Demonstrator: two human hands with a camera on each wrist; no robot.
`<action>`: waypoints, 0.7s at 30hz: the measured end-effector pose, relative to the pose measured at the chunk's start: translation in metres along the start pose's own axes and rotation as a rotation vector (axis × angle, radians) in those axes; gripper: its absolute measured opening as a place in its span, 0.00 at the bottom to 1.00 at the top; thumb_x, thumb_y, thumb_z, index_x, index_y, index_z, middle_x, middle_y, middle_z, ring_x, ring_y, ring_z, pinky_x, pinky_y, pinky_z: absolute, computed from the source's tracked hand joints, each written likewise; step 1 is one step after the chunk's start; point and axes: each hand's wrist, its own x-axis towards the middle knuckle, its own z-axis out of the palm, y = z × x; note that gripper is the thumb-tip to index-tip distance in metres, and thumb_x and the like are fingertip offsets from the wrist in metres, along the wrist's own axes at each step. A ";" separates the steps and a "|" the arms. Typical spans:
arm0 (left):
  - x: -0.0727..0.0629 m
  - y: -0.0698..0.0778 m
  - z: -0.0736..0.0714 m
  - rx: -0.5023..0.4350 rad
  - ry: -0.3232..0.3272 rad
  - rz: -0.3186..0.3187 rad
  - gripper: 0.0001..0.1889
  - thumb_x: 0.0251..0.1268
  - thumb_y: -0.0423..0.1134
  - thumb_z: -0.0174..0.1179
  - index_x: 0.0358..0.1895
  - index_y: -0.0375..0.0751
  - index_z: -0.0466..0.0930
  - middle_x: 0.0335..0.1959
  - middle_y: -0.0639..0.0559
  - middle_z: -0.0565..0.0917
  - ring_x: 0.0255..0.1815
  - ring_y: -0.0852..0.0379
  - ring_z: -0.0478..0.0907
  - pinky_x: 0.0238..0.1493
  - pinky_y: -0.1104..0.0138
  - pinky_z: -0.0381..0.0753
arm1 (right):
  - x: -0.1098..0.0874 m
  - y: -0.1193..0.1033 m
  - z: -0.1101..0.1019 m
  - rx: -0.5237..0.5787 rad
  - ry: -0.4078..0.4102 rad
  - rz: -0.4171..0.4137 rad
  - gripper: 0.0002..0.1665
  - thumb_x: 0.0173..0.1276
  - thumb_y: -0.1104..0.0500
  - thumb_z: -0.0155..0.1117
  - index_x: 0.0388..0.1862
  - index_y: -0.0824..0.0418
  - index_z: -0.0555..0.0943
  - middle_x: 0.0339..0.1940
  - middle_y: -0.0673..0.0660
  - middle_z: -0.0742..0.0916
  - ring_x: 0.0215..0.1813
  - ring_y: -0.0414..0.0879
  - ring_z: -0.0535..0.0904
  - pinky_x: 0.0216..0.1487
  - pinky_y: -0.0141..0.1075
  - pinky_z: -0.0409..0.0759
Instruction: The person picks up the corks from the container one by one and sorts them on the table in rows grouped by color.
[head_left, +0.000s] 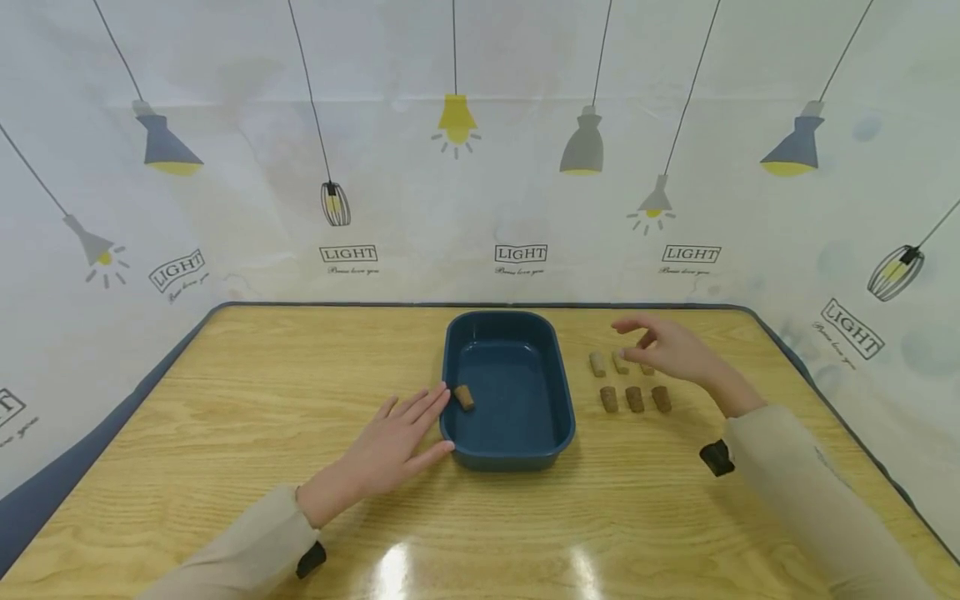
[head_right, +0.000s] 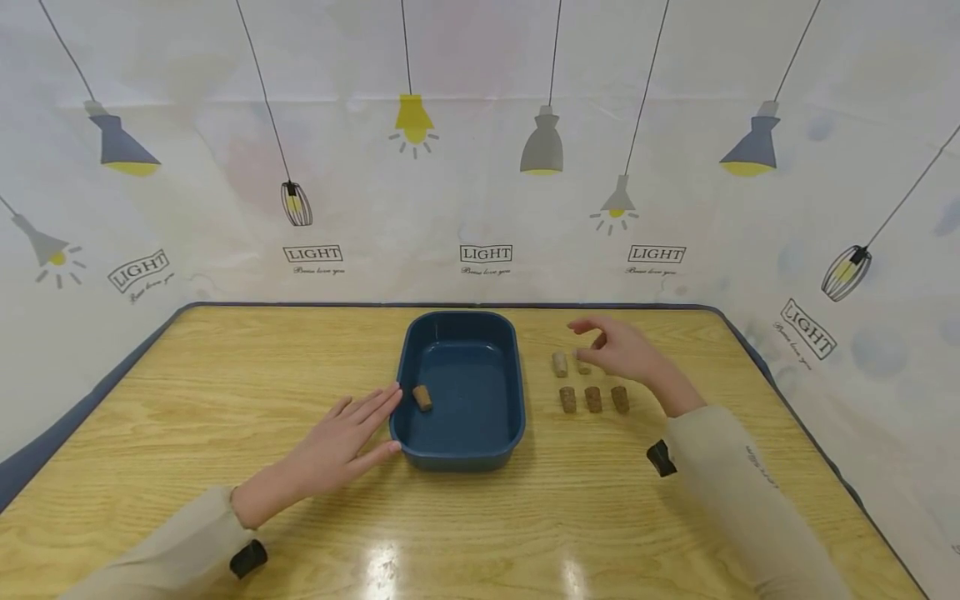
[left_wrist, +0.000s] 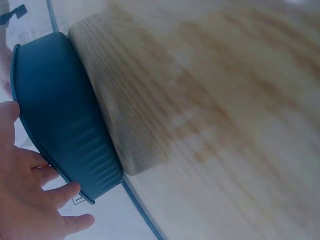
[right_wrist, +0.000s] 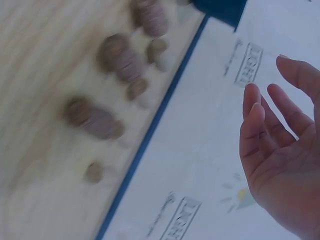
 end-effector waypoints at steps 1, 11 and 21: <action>0.000 0.000 0.000 -0.002 0.001 -0.001 0.35 0.66 0.59 0.38 0.68 0.38 0.51 0.67 0.46 0.53 0.64 0.46 0.53 0.57 0.45 0.51 | 0.006 -0.007 0.001 -0.009 -0.004 -0.005 0.26 0.64 0.55 0.57 0.59 0.63 0.67 0.54 0.62 0.74 0.41 0.50 0.74 0.31 0.38 0.74; 0.000 -0.001 0.001 -0.007 0.013 0.004 0.34 0.66 0.58 0.38 0.67 0.38 0.52 0.67 0.47 0.53 0.64 0.46 0.54 0.57 0.46 0.52 | 0.062 -0.064 0.019 0.001 -0.067 -0.169 0.23 0.61 0.58 0.60 0.55 0.62 0.71 0.50 0.58 0.77 0.38 0.47 0.76 0.39 0.40 0.74; 0.000 -0.001 0.000 -0.006 -0.015 -0.010 0.35 0.66 0.60 0.36 0.68 0.41 0.50 0.68 0.49 0.52 0.65 0.48 0.52 0.58 0.46 0.51 | 0.103 -0.096 0.057 -0.013 -0.252 -0.157 0.26 0.59 0.57 0.61 0.56 0.62 0.71 0.50 0.60 0.77 0.44 0.49 0.75 0.42 0.38 0.73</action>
